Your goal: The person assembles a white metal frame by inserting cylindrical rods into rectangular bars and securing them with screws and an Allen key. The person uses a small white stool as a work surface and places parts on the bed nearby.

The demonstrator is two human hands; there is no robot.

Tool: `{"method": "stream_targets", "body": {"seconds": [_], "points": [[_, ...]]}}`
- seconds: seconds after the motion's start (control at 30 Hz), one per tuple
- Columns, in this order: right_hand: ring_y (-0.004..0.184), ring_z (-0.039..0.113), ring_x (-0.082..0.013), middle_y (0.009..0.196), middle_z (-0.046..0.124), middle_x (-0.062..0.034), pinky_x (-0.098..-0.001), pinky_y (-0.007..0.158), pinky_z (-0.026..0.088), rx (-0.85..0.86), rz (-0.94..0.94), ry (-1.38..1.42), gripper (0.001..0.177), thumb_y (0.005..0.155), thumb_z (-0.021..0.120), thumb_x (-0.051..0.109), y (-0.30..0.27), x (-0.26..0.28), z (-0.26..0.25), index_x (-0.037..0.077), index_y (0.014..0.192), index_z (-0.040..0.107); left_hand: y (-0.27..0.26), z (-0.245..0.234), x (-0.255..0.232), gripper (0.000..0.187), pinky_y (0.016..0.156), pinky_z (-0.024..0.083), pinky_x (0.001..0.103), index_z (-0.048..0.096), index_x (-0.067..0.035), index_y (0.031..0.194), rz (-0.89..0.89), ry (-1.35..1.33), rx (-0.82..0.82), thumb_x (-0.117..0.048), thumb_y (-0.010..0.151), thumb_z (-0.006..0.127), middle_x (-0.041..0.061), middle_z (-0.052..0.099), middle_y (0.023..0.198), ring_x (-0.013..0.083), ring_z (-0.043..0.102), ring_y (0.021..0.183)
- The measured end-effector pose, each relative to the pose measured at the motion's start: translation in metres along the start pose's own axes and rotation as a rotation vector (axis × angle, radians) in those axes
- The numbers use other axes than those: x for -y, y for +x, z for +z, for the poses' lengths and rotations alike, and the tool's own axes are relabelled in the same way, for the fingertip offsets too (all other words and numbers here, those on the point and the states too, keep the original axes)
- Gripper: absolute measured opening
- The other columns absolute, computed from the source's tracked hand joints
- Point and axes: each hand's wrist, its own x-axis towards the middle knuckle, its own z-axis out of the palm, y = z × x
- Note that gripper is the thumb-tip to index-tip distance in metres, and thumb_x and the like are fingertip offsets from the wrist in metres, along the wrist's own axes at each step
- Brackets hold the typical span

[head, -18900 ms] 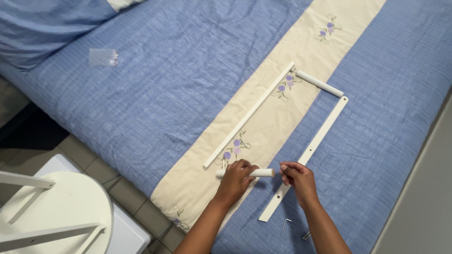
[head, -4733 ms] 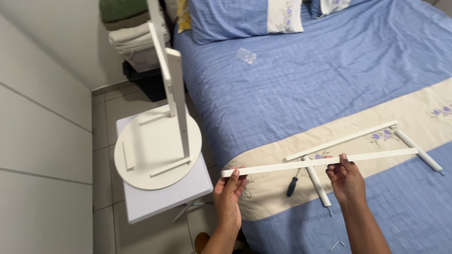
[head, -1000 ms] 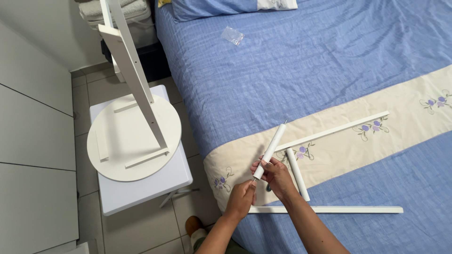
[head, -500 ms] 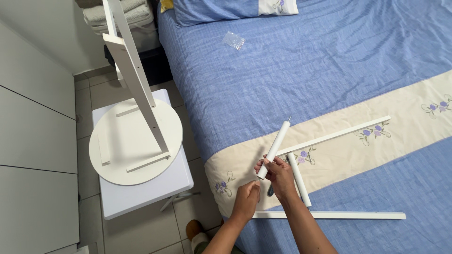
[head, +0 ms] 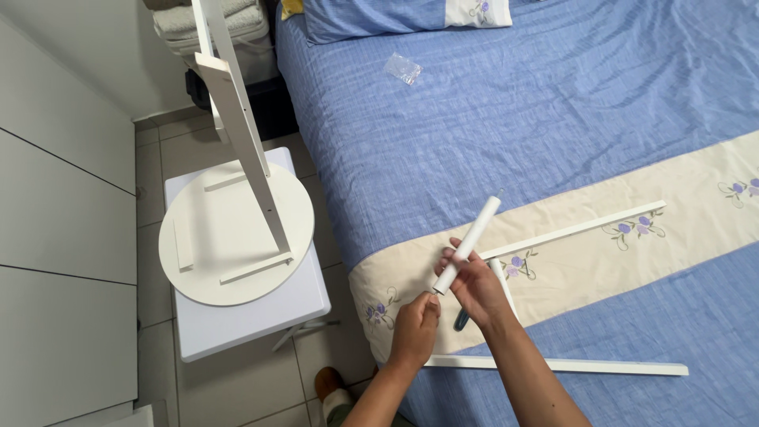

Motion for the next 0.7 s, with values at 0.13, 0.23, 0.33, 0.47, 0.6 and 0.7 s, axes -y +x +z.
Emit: {"method": "stream_targets", "body": {"seconds": [0.13,0.23,0.33,0.47,0.6,0.7], "points": [[0.061,0.047,-0.0124,0.068,0.046,0.0018,-0.0290,0.062,0.048,-0.028,-0.002,0.153,0.022,0.102,0.059,0.029,0.011,-0.004,0.000,0.012,0.093,0.051,-0.002,-0.003,-0.002,0.038,0.049,0.032,0.030,0.052,-0.006,0.077,0.089,0.156,0.004,-0.030,0.107,0.047,-0.001,0.043,0.053,0.0101,0.043,0.046],[0.046,0.035,-0.0072,0.055,0.035,0.0062,-0.0241,0.045,0.036,-0.097,-0.006,0.165,0.039,0.102,0.061,0.043,0.016,-0.004,-0.002,0.015,0.080,0.047,-0.006,0.009,0.005,0.040,0.047,0.030,0.031,0.051,-0.006,0.074,0.094,-0.122,-0.005,-0.027,0.108,0.048,-0.002,0.042,0.057,0.0092,0.038,0.050],[0.043,0.031,-0.0056,0.053,0.031,0.0077,-0.0231,0.041,0.031,-0.083,0.017,0.209,0.043,0.102,0.059,0.048,0.020,-0.004,-0.001,0.015,0.077,0.045,-0.007,0.023,0.010,0.037,0.045,0.023,0.027,0.048,-0.009,0.076,-0.117,-0.683,0.016,-0.024,0.110,0.050,-0.006,0.036,0.059,0.0054,0.028,0.048],[0.041,0.030,-0.0046,0.053,0.031,0.0087,-0.0219,0.040,0.031,0.045,-0.008,0.319,0.047,0.102,0.058,0.053,0.019,-0.006,0.002,0.015,0.076,0.047,-0.009,0.028,0.005,0.036,0.041,0.024,0.027,0.043,-0.013,0.073,-0.421,-1.056,-0.004,-0.026,0.107,0.049,-0.006,0.032,0.052,0.0084,0.027,0.041],[0.042,0.030,-0.0048,0.053,0.031,0.0085,-0.0213,0.041,0.031,0.092,-0.021,0.297,0.046,0.103,0.057,0.052,0.016,-0.004,0.013,0.015,0.077,0.047,-0.011,0.020,-0.010,0.035,0.043,0.029,0.028,0.048,-0.011,0.078,-0.370,-0.771,-0.071,-0.029,0.108,0.048,-0.005,0.038,0.054,0.0093,0.034,0.044],[0.043,0.030,-0.0045,0.053,0.031,0.0083,-0.0214,0.042,0.032,0.027,-0.068,0.161,0.044,0.103,0.057,0.049,0.015,0.000,0.027,0.015,0.078,0.046,-0.020,0.003,-0.015,0.029,0.045,0.035,0.029,0.053,-0.009,0.088,0.094,0.048,-0.179,-0.029,0.107,0.048,-0.007,0.045,0.060,0.0072,0.044,0.048]]}}
